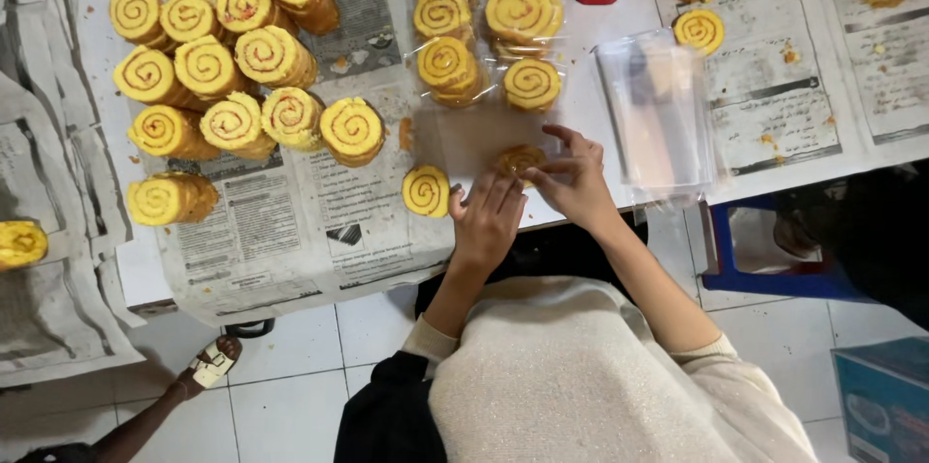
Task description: The person places yellow spiral cake rolls into clear plastic bags and seals them with a handheld tape dispenser. Another person cuts additional cake rolls nearby. The packed rolls are stacked on the table.
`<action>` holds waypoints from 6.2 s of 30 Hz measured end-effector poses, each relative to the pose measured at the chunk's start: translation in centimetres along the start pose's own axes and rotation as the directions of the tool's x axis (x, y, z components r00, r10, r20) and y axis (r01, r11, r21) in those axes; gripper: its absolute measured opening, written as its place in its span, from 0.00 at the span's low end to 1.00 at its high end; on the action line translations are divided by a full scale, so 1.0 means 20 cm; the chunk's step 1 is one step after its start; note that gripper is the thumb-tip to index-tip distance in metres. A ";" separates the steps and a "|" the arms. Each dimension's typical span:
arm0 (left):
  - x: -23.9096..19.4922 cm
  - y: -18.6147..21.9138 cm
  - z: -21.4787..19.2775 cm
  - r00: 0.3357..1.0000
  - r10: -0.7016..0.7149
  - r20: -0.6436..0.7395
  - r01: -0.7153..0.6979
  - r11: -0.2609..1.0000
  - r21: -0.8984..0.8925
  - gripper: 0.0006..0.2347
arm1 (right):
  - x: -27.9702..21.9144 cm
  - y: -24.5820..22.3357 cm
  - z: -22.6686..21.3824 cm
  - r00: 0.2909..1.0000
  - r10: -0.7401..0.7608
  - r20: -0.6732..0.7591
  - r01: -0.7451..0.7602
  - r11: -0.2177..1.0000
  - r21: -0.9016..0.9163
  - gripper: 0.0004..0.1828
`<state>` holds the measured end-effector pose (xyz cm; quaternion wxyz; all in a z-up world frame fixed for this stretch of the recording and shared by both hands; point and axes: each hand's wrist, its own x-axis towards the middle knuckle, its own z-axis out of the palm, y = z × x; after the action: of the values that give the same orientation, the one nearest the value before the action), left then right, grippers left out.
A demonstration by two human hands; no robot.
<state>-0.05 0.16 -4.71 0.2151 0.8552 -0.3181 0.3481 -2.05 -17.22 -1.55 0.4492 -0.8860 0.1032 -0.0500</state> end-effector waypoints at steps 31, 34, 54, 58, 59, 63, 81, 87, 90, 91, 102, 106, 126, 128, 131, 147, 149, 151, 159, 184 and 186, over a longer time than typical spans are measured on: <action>0.00 0.01 -0.04 0.994 0.091 -0.058 -0.087 0.993 0.080 0.11 | 0.05 0.15 0.15 0.896 -0.355 -0.267 0.260 0.907 -0.331 0.19; 0.02 0.00 -0.07 0.997 0.044 -0.067 -0.046 0.999 -0.030 0.12 | 0.05 0.11 0.09 0.965 -0.177 -0.196 0.143 0.974 -0.178 0.18; -0.03 0.00 -0.07 0.996 -0.084 0.007 0.080 0.915 -0.396 0.16 | 0.38 -0.22 -0.10 0.636 -0.729 -0.252 0.455 0.618 -0.641 0.16; -0.01 0.00 -0.09 0.997 -0.071 0.003 0.067 0.916 -0.395 0.16 | 0.40 -0.13 -0.10 0.660 -0.721 -0.211 0.465 0.613 -0.639 0.20; -0.01 0.00 -0.09 0.997 -0.073 0.000 0.067 0.915 -0.398 0.15 | 0.41 -0.11 -0.11 0.675 -0.710 -0.202 0.455 0.616 -0.643 0.19; 0.00 0.00 -0.09 0.997 -0.074 -0.003 0.067 0.917 -0.392 0.15 | 0.44 -0.09 -0.13 0.694 -0.688 -0.214 0.444 0.643 -0.624 0.11; 0.00 0.01 -0.09 0.998 -0.054 -0.029 0.040 0.931 -0.364 0.13 | 0.45 -0.04 -0.07 0.592 -0.785 -0.182 0.466 0.518 -0.717 0.22; 0.01 0.01 -0.10 0.998 -0.057 -0.040 0.037 0.924 -0.380 0.13 | 0.45 -0.07 -0.07 0.574 -0.790 -0.213 0.462 0.528 -0.712 0.17; 0.01 0.01 -0.10 0.998 -0.053 -0.038 0.035 0.923 -0.384 0.13 | 0.45 -0.09 -0.05 0.539 -0.814 -0.215 0.451 0.495 -0.743 0.19; 0.01 0.00 -0.10 0.998 -0.053 -0.039 0.034 0.924 -0.382 0.13 | 0.45 -0.09 -0.05 0.538 -0.815 -0.216 0.452 0.495 -0.742 0.19; 0.02 0.01 -0.10 0.999 -0.039 -0.036 0.023 0.933 -0.359 0.13 | 0.46 0.03 0.05 0.598 -0.778 -0.190 0.369 0.478 -0.797 0.28; 0.02 0.02 -0.07 0.999 -0.016 -0.046 0.001 0.956 -0.294 0.12 | 0.32 -0.12 -0.04 0.679 -0.707 -0.199 0.403 0.585 -0.704 0.53; 0.02 0.04 -0.06 0.999 -0.024 -0.048 0.007 0.950 -0.313 0.11 | -0.06 0.06 -0.42 0.926 -0.046 -0.374 0.000 0.992 -0.124 0.02; 0.03 0.04 -0.08 0.998 -0.045 -0.045 0.026 0.934 -0.357 0.11 | -0.06 0.06 -0.40 0.916 -0.059 -0.398 0.045 0.998 -0.044 0.01; 0.05 0.04 -0.16 0.996 -0.076 -0.053 0.048 0.913 -0.405 0.11 | -0.11 -0.13 -0.39 0.867 -0.145 -0.477 0.129 0.989 -0.066 0.03; -0.05 -0.33 -0.38 0.880 -0.430 0.201 0.444 0.895 -0.029 0.36 | -0.12 -0.15 0.35 0.882 -0.470 0.041 0.323 0.538 -0.778 0.21; -0.05 -0.35 -0.36 0.857 -0.447 0.256 0.468 0.884 -0.024 0.39 | -0.10 -0.12 0.36 0.877 -0.479 0.015 0.321 0.562 -0.762 0.21; -0.06 -0.35 -0.36 0.830 -0.462 0.312 0.493 0.870 -0.022 0.43 | -0.09 -0.12 0.34 0.874 -0.486 -0.008 0.318 0.583 -0.747 0.23; -0.04 -0.34 -0.40 0.732 -0.554 0.395 0.667 0.699 -0.256 0.43 | -0.06 -0.11 0.24 0.849 -0.521 0.090 0.472 0.670 -0.573 0.21; 0.07 -0.40 -0.46 0.796 -0.539 0.276 0.603 0.667 -0.437 0.38 | -0.06 -0.08 0.06 0.874 -0.420 0.245 0.482 0.817 -0.318 0.15; 0.10 -0.33 -0.49 0.823 -0.488 0.290 0.568 0.697 -0.438 0.38 | -0.06 -0.07 0.06 0.874 -0.421 0.242 0.479 0.826 -0.295 0.15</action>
<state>1.15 9.82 2.39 0.4979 0.8464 -0.1538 0.1094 -2.89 -15.15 -1.23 0.2688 -0.9510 -0.1400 -0.0616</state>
